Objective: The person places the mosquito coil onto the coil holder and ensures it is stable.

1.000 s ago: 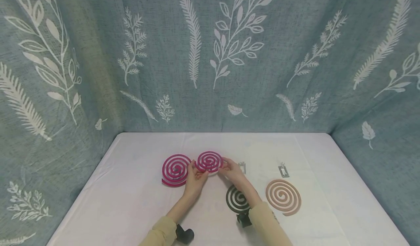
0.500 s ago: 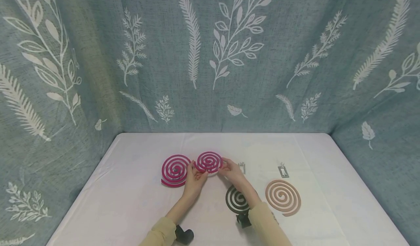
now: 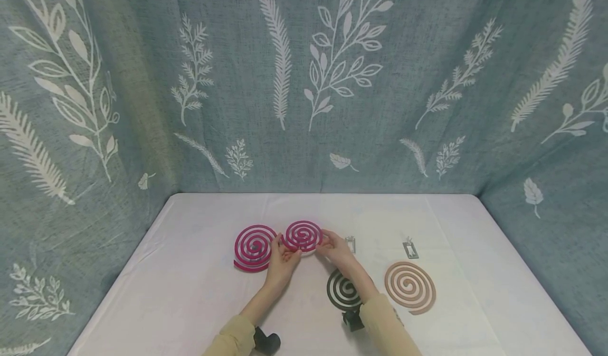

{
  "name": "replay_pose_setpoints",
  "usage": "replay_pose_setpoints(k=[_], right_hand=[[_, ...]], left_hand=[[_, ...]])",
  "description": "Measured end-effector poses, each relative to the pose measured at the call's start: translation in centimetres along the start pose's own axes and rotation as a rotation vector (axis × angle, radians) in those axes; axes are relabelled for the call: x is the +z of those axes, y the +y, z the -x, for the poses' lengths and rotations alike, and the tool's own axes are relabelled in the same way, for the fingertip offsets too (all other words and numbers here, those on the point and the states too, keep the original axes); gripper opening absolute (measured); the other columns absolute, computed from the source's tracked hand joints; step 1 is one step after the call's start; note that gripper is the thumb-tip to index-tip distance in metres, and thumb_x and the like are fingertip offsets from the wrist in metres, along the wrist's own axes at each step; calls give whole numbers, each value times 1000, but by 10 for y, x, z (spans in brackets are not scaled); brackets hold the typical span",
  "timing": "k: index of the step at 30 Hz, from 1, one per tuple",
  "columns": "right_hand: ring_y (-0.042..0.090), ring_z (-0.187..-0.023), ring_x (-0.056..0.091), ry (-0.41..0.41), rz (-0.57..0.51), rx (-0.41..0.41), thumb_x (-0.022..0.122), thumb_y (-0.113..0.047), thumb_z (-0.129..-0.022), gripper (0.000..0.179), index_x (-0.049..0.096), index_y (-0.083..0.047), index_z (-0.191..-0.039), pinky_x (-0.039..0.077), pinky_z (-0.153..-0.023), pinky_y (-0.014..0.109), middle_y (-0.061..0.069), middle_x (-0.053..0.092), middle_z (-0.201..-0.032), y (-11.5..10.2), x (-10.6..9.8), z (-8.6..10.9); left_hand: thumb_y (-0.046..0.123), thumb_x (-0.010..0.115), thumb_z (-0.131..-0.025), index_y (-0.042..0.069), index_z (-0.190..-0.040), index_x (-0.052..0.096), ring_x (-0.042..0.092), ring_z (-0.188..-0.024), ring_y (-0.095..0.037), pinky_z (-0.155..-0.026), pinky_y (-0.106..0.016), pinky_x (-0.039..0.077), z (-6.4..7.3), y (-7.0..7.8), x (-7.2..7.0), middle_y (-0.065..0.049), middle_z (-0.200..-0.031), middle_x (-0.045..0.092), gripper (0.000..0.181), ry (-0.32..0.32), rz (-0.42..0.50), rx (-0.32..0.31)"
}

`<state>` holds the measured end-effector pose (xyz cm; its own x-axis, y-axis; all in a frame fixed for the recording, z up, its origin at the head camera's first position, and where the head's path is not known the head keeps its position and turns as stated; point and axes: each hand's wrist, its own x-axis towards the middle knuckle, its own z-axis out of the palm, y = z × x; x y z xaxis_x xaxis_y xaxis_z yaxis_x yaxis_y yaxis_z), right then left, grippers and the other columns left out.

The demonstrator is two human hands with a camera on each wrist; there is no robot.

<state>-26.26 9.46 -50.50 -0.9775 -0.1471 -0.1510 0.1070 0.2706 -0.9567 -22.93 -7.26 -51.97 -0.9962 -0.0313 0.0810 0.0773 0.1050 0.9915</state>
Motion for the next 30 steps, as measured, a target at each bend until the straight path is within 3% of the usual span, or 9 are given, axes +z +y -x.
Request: replay_pose_setpoints(k=[9, 30], right_hand=[[14, -86, 55, -5, -13, -2, 62, -6, -87, 59, 38, 4, -140, 49, -79, 28, 13, 58, -100, 3, -1, -2], [12, -84, 53, -22, -33, -7, 61, -6, -87, 58, 38, 4, -140, 47, -77, 24, 11, 58, -99, 2, -2, -1]], left_hand=[[2, 60, -89, -6, -145, 10, 57, -87, -10, -75, -10, 47, -1, -2, 0, -29, -115, 58, 75, -3, 7, -12], [3, 61, -89, -7, -144, 13, 55, -82, -2, -74, -10, 46, -1, -3, 0, -28, -111, 59, 73, 9, -29, -2]])
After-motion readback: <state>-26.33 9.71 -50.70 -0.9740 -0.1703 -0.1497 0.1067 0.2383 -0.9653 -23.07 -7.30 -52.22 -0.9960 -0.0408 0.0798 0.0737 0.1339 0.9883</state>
